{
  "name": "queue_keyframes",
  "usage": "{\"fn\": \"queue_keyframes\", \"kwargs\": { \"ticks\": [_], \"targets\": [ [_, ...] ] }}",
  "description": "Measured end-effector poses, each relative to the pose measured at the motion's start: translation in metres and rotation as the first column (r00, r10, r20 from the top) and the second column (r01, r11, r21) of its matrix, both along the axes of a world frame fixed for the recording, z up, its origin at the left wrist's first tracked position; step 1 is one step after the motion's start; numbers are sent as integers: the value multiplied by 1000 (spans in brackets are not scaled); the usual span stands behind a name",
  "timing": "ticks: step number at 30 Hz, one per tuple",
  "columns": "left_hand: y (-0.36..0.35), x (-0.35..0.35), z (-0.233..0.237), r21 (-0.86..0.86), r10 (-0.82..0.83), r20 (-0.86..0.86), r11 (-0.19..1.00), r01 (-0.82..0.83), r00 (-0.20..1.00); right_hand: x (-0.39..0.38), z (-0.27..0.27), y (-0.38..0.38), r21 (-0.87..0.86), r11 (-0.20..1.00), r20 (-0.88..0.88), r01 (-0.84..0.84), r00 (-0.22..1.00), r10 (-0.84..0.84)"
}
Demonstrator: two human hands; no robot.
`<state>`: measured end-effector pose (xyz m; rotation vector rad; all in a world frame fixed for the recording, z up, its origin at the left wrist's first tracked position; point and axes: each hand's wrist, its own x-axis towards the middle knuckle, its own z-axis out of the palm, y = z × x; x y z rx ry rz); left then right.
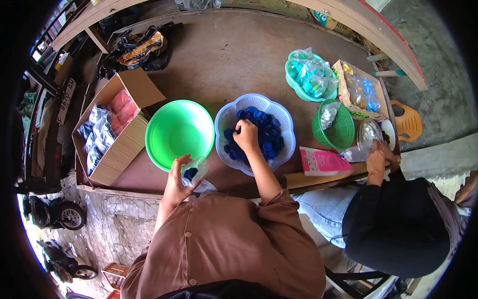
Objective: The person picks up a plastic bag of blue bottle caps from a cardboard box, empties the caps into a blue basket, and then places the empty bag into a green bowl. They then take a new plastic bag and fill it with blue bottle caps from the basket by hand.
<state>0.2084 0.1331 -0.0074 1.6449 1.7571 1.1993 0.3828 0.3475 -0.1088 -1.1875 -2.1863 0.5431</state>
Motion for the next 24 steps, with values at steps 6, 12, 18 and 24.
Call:
{"fn": "queue_keyframes", "kwargs": {
  "ticks": [6, 12, 18, 24],
  "targets": [
    [-1, 1, 3, -27, -6, 43, 1000, 8, 999, 2, 26, -26, 67, 998, -280, 5, 960, 14],
    [1, 4, 3, -12, -38, 57, 999, 39, 998, 13, 46, -41, 7, 999, -336, -36, 941, 36],
    [1, 1, -2, 2, -46, 5, 999, 46, 999, 19, 29, -41, -252, 950, -536, 183, 791, -294],
    [2, 4, -7, -4, -41, 65, 999, 41, 997, 0, 109, -95, -166, 968, -588, -188, 807, 56]
  ]
}}
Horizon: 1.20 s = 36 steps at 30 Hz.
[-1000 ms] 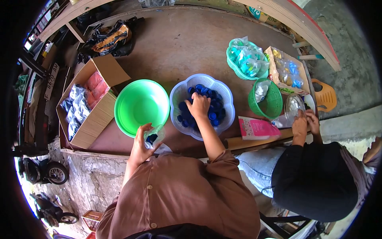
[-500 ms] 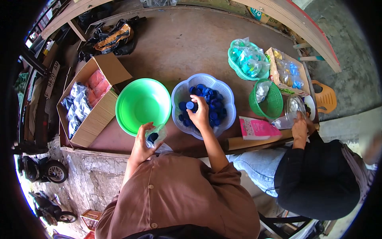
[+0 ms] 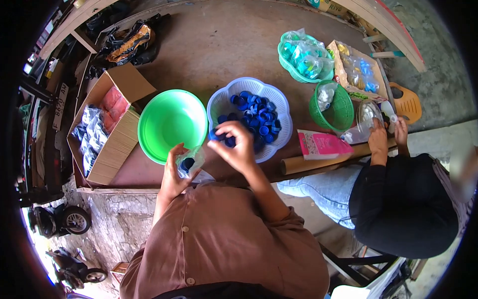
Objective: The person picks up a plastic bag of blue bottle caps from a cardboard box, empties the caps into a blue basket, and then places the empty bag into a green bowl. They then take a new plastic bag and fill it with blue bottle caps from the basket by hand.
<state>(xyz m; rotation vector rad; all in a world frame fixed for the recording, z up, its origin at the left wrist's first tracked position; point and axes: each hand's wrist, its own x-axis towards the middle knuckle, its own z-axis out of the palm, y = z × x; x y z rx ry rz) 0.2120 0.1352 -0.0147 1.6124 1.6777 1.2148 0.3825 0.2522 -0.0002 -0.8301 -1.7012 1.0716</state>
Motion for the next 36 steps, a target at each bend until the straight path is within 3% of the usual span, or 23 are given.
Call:
{"fn": "queue_keyframes", "kwargs": {
  "ticks": [4, 5, 8, 10, 11, 13, 17, 19, 26, 30, 32, 36],
  "targets": [
    [0, -1, -2, 16, -59, 19, 998, 59, 998, -19, 10, -38, 132, 914, 244, -384, 906, 345],
    [-1, -3, -2, 15, -63, 18, 998, 63, 998, -22, 8, -44, 246, 901, 345, -357, 901, 263],
    [-3, -2, -2, 3, -45, 26, 999, 45, 999, -13, -5, -32, 133, 960, 257, -247, 944, 208],
    [-3, 1, 5, -34, 14, 33, 999, -13, 999, 2, -25, -7, 216, 974, 352, -74, 936, -6],
    [-3, 1, 5, -35, 16, 33, 999, -15, 999, 13, -36, 4, 296, 955, 445, 32, 880, -167],
    [-2, 1, 4, -36, 24, 6, 999, -24, 1000, 37, -62, 25, 334, 940, 617, 70, 738, -274],
    [0, 4, 4, -32, -1, -13, 999, 1, 1000, 41, -71, 39, 304, 953, 704, 13, 671, -234],
    [1, 4, 4, -44, -13, -30, 999, 12, 999, 31, -71, 43, 339, 939, 796, -53, 549, -256],
    [-4, -1, 9, -61, 28, -41, 998, -31, 999, 14, -76, 50, 237, 972, 887, 0, 408, -216],
    [-3, 2, 9, -58, 36, -29, 998, -38, 999, 17, -76, 49, 245, 969, 874, -16, 436, -214],
    [-2, 1, 8, -49, 36, -19, 998, -37, 999, 20, -69, 46, 367, 930, 754, 6, 583, -301],
    [-3, 0, 6, -48, 28, -48, 998, -30, 998, 26, -56, 37, 437, 899, 672, 44, 649, -358]
  ]
}}
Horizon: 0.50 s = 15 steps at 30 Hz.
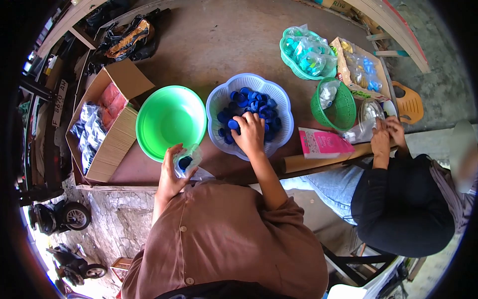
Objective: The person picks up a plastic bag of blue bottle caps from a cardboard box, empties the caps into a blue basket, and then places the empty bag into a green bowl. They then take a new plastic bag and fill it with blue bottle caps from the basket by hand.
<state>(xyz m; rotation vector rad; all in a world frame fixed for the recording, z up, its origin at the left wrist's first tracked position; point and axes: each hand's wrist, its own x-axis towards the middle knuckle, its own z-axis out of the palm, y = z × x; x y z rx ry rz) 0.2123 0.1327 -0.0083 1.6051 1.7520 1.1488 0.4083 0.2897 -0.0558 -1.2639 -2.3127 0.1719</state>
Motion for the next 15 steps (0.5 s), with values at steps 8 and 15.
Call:
{"fn": "queue_keyframes", "kwargs": {
  "ticks": [8, 15],
  "targets": [
    [0, 0, 2, -26, -19, -6, 1000, 19, 1000, 17, 3, 6, -419, 890, 280, 180, 958, -62],
    [1, -1, 0, -21, -13, -4, 1000, 12, 1000, 10, 0, 28, -294, 954, -283, 60, 948, -147]
  ]
}}
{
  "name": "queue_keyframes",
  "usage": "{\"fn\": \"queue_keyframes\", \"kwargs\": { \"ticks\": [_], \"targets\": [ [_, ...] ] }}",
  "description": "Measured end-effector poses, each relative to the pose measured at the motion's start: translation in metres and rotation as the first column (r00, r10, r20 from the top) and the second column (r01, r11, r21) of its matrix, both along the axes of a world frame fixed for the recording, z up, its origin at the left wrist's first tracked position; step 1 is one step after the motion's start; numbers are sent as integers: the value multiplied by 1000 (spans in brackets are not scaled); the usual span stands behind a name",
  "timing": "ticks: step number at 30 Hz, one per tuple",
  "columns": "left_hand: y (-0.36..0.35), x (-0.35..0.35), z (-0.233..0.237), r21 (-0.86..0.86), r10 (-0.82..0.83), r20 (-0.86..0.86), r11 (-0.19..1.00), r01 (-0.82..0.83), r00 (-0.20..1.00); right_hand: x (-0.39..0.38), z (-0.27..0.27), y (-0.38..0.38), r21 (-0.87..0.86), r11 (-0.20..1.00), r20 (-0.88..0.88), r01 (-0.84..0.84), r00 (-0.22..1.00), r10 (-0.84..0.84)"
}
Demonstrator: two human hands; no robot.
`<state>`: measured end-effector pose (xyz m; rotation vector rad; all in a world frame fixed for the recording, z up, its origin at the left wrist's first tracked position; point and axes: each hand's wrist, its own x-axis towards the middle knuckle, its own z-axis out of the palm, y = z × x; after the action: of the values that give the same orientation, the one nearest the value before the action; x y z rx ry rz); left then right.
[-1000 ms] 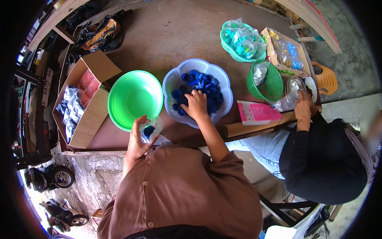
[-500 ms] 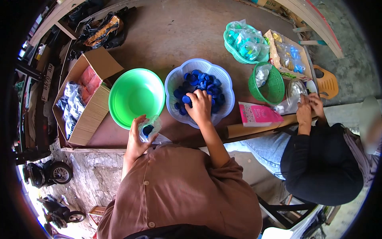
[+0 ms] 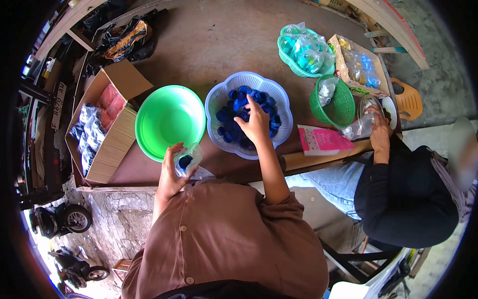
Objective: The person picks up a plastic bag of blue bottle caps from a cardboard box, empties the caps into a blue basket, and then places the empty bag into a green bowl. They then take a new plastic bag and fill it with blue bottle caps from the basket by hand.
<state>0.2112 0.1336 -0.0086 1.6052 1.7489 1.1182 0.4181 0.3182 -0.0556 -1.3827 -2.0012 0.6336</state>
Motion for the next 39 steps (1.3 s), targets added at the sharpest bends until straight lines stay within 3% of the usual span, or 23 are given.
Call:
{"fn": "queue_keyframes", "kwargs": {
  "ticks": [1, 2, 4, 8, 11, 13, 18, 20, 23, 25, 27, 29, 30, 31, 33, 34, 37, 38, 39],
  "targets": [
    [0, 0, -1, -1, 2, 2, 1000, -2, 1000, 0, -4, 0, 114, 993, 120, 17, 992, -31],
    [0, 0, 0, -1, 2, 3, 1000, -2, 1000, 2, -6, 0, 114, 993, 121, 17, 992, -31],
    [0, 0, 2, 4, 4, 39, 1000, -5, 999, 4, -10, 1, -1, 993, 384, -116, 917, 108],
    [0, 1, 3, -3, 9, 44, 1000, -9, 999, -2, -22, -1, 48, 985, 382, -168, 914, 138],
    [0, 0, 3, 4, 0, 15, 1000, 0, 1000, 1, -22, 4, 29, 964, 478, -265, 850, 220],
    [-1, -1, 1, 5, 15, -7, 1000, -15, 1000, 8, -22, 9, -164, 944, 454, -287, 828, 331],
    [0, 0, 1, -3, 12, -1, 1000, -12, 1000, 19, -25, 14, -188, 937, 222, -293, 917, 331],
    [0, 0, 1, 0, 5, -6, 1000, -5, 1000, 22, -27, 14, -222, 945, -18, -242, 970, 244],
    [0, 1, 2, -16, -1, -12, 1000, 0, 1000, 22, -22, 14, -285, 947, -69, -147, 989, 132],
    [1, 2, 3, 0, 2, 16, 1000, -2, 1000, 16, -19, 15, -471, 866, -381, -170, 924, -26],
    [0, 2, 4, 1, 3, 14, 1000, -3, 1000, 13, -18, 13, -417, 857, -607, -305, 795, -13],
    [0, 3, 4, 3, 5, 13, 1000, -5, 1000, 14, -16, 8, -186, 948, -306, -260, 932, 196],
    [0, 2, 4, -3, 6, 12, 1000, -6, 1000, 18, -12, 5, -141, 950, -5, -277, 960, 279],
    [0, 2, 4, -9, 7, 11, 1000, -7, 1000, 21, -15, 0, 20, 947, 274, -320, 913, 303],
    [-1, 3, 4, -5, 7, 17, 1000, -6, 1000, 20, -12, -7, -45, 942, 502, -333, 807, 310],
    [-1, 3, 4, -1, 5, 22, 1000, -5, 1000, 20, -13, -7, -44, 942, 502, -333, 808, 309],
    [-1, 1, 4, -4, -1, -28, 1000, 1, 1000, 24, -20, -4, -31, 957, 463, -288, 845, 269],
    [-2, 1, 4, -2, 1, -27, 1000, -1, 1000, 24, -24, -3, -274, 947, 121, -165, 971, 204],
    [-2, 2, 4, -5, 8, -22, 1000, -8, 1000, 26, -28, -1, -523, 843, -201, -126, 979, 22]
  ]
}}
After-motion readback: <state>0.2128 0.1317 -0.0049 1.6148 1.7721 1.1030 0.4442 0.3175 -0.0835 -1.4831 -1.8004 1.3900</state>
